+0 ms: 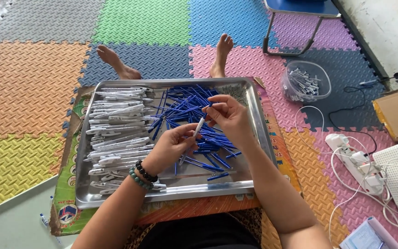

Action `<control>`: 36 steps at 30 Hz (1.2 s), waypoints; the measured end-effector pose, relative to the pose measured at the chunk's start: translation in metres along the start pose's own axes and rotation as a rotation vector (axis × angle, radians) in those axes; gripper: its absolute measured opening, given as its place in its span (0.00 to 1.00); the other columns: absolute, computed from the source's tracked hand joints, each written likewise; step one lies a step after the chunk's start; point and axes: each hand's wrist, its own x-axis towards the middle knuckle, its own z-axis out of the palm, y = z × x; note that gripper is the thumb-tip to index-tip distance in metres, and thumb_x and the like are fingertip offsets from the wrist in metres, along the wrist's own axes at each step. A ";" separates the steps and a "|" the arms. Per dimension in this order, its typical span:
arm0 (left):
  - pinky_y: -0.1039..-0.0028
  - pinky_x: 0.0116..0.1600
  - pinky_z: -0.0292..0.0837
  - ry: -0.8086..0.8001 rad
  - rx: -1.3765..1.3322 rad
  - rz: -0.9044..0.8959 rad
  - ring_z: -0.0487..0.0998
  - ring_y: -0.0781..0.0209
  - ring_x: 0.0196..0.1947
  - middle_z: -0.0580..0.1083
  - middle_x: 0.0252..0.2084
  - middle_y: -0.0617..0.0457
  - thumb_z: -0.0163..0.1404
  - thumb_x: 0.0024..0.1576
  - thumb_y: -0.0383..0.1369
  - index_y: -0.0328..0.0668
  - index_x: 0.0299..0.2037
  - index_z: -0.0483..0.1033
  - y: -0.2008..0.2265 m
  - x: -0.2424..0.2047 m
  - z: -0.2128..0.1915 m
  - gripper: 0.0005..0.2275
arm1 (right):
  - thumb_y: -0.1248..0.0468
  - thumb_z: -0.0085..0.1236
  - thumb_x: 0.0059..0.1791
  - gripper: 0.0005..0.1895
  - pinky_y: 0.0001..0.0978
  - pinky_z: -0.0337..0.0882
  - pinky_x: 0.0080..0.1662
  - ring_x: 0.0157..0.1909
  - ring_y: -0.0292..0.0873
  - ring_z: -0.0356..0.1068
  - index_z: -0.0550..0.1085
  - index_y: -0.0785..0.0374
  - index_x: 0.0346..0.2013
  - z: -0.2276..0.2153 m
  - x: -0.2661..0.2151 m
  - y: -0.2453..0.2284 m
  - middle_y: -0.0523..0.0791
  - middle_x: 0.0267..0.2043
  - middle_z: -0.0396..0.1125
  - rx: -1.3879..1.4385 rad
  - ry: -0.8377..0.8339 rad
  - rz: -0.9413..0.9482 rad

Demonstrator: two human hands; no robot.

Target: Assembling ballpoint pens by manually inserting ink refills into pen bodies on a tray.

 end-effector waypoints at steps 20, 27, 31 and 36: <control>0.67 0.45 0.89 0.044 0.032 0.074 0.85 0.58 0.41 0.84 0.50 0.41 0.52 0.69 0.22 0.36 0.71 0.78 -0.007 0.001 0.002 0.20 | 0.72 0.66 0.58 0.12 0.36 0.87 0.38 0.37 0.47 0.83 0.78 0.66 0.56 0.001 0.000 -0.001 0.55 0.41 0.80 0.025 0.054 0.034; 0.67 0.43 0.89 0.094 0.097 0.049 0.88 0.57 0.39 0.85 0.48 0.41 0.57 0.66 0.23 0.36 0.67 0.81 -0.012 0.000 0.003 0.18 | 0.72 0.66 0.58 0.12 0.33 0.86 0.36 0.36 0.45 0.82 0.77 0.67 0.55 0.000 -0.002 -0.003 0.55 0.41 0.80 0.075 0.095 0.021; 0.67 0.45 0.89 0.106 0.122 0.040 0.87 0.55 0.41 0.85 0.48 0.39 0.58 0.66 0.22 0.34 0.65 0.83 -0.007 0.001 -0.001 0.17 | 0.71 0.61 0.60 0.10 0.38 0.87 0.40 0.39 0.50 0.83 0.78 0.67 0.57 0.000 0.001 -0.008 0.58 0.44 0.80 0.037 0.064 0.035; 0.68 0.45 0.90 0.116 0.136 0.029 0.86 0.56 0.41 0.85 0.49 0.40 0.58 0.66 0.22 0.36 0.66 0.83 -0.006 -0.001 0.000 0.17 | 0.71 0.63 0.59 0.10 0.40 0.87 0.40 0.39 0.51 0.83 0.79 0.68 0.55 -0.008 0.002 -0.002 0.59 0.43 0.80 0.029 0.062 0.041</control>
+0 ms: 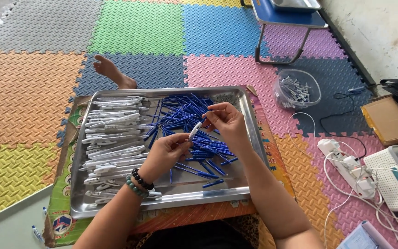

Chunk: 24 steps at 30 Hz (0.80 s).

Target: Assembling ballpoint pens by manually inserting ink refills into pen bodies on a tray.

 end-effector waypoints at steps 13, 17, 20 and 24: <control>0.65 0.44 0.90 0.034 -0.010 0.028 0.85 0.56 0.39 0.85 0.46 0.38 0.57 0.67 0.22 0.33 0.64 0.84 0.008 -0.002 -0.005 0.15 | 0.72 0.61 0.60 0.08 0.38 0.87 0.42 0.41 0.49 0.83 0.83 0.70 0.53 0.008 -0.004 -0.005 0.57 0.43 0.80 -0.009 -0.040 0.046; 0.67 0.42 0.90 0.047 -0.021 0.040 0.85 0.57 0.36 0.85 0.44 0.39 0.57 0.67 0.23 0.32 0.63 0.84 0.005 -0.002 -0.005 0.15 | 0.72 0.58 0.61 0.09 0.38 0.87 0.41 0.41 0.49 0.83 0.83 0.71 0.53 0.007 -0.003 -0.006 0.57 0.42 0.80 0.000 -0.038 0.059; 0.67 0.41 0.90 0.044 -0.022 0.045 0.85 0.57 0.35 0.85 0.43 0.38 0.57 0.67 0.22 0.31 0.63 0.84 0.008 -0.002 -0.005 0.15 | 0.71 0.60 0.61 0.09 0.39 0.87 0.41 0.40 0.49 0.82 0.82 0.71 0.53 0.007 -0.001 -0.005 0.57 0.40 0.80 -0.002 -0.050 0.092; 0.69 0.38 0.90 0.075 -0.058 0.071 0.84 0.60 0.34 0.85 0.40 0.41 0.59 0.65 0.23 0.30 0.60 0.85 0.009 -0.002 -0.005 0.14 | 0.70 0.63 0.59 0.08 0.35 0.87 0.38 0.37 0.46 0.82 0.83 0.74 0.50 0.006 -0.001 0.003 0.55 0.36 0.80 -0.010 -0.053 0.088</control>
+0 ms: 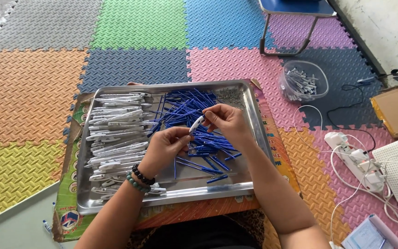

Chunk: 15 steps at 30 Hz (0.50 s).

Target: Assembling ballpoint pens by manually inserting ink refills into pen bodies on a tray.

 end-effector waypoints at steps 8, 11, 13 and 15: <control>0.72 0.40 0.90 -0.008 0.016 -0.022 0.85 0.62 0.35 0.85 0.40 0.42 0.60 0.65 0.22 0.30 0.59 0.85 0.007 -0.003 -0.002 0.13 | 0.70 0.65 0.59 0.08 0.34 0.86 0.38 0.37 0.44 0.81 0.83 0.75 0.48 -0.003 0.000 0.004 0.54 0.34 0.79 -0.026 -0.041 0.025; 0.69 0.40 0.90 -0.021 0.017 -0.058 0.86 0.59 0.34 0.85 0.41 0.39 0.60 0.65 0.20 0.30 0.60 0.85 0.009 -0.002 -0.003 0.13 | 0.69 0.65 0.60 0.08 0.37 0.87 0.38 0.36 0.47 0.82 0.83 0.74 0.48 -0.004 0.001 0.004 0.56 0.35 0.79 -0.059 -0.065 0.045; 0.70 0.40 0.90 -0.019 0.032 -0.054 0.86 0.60 0.34 0.85 0.41 0.40 0.60 0.65 0.21 0.31 0.59 0.86 0.008 -0.003 -0.002 0.13 | 0.69 0.65 0.59 0.08 0.36 0.87 0.38 0.36 0.46 0.82 0.83 0.75 0.47 -0.003 -0.002 0.000 0.55 0.34 0.79 -0.069 -0.056 0.051; 0.70 0.40 0.90 -0.017 0.039 -0.058 0.86 0.60 0.34 0.85 0.41 0.40 0.60 0.65 0.21 0.31 0.59 0.86 0.009 -0.004 -0.003 0.13 | 0.68 0.65 0.59 0.08 0.35 0.86 0.38 0.36 0.45 0.82 0.83 0.75 0.46 -0.002 -0.002 0.000 0.55 0.34 0.79 -0.076 -0.058 0.057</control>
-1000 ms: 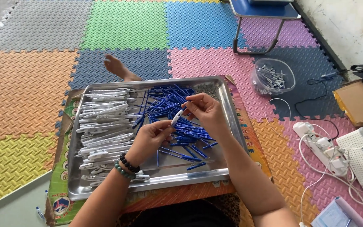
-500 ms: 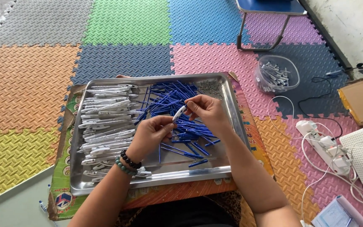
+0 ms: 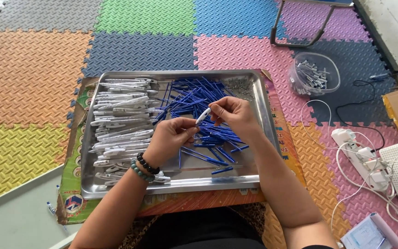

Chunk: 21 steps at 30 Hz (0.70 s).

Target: Assembling ballpoint pens by manually inserting ink refills into pen bodies on a tray.

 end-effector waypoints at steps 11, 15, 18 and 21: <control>0.71 0.40 0.90 -0.051 -0.025 -0.032 0.85 0.61 0.33 0.84 0.41 0.41 0.58 0.65 0.19 0.30 0.60 0.85 0.004 -0.002 -0.003 0.13 | 0.76 0.63 0.58 0.06 0.37 0.87 0.44 0.40 0.47 0.83 0.83 0.73 0.48 -0.014 0.009 0.016 0.56 0.38 0.80 0.064 -0.096 -0.070; 0.67 0.36 0.90 -0.016 -0.046 0.143 0.86 0.58 0.32 0.84 0.42 0.40 0.59 0.64 0.22 0.30 0.58 0.84 -0.007 -0.001 -0.019 0.13 | 0.74 0.62 0.59 0.09 0.32 0.86 0.39 0.38 0.44 0.82 0.82 0.71 0.54 -0.010 0.001 -0.001 0.54 0.39 0.80 0.080 -0.073 -0.115; 0.53 0.46 0.89 0.116 0.055 0.319 0.87 0.46 0.40 0.83 0.48 0.35 0.56 0.64 0.19 0.32 0.62 0.82 0.021 -0.037 -0.061 0.16 | 0.70 0.62 0.61 0.15 0.32 0.85 0.37 0.38 0.43 0.81 0.80 0.68 0.62 -0.015 -0.001 -0.018 0.53 0.41 0.80 0.059 -0.021 -0.137; 0.59 0.58 0.87 0.383 0.115 0.404 0.85 0.50 0.51 0.80 0.57 0.40 0.53 0.68 0.16 0.39 0.71 0.75 0.021 -0.105 -0.134 0.21 | 0.70 0.66 0.59 0.14 0.24 0.79 0.35 0.35 0.36 0.77 0.81 0.66 0.60 -0.025 0.000 -0.027 0.47 0.40 0.80 -0.132 0.049 -0.100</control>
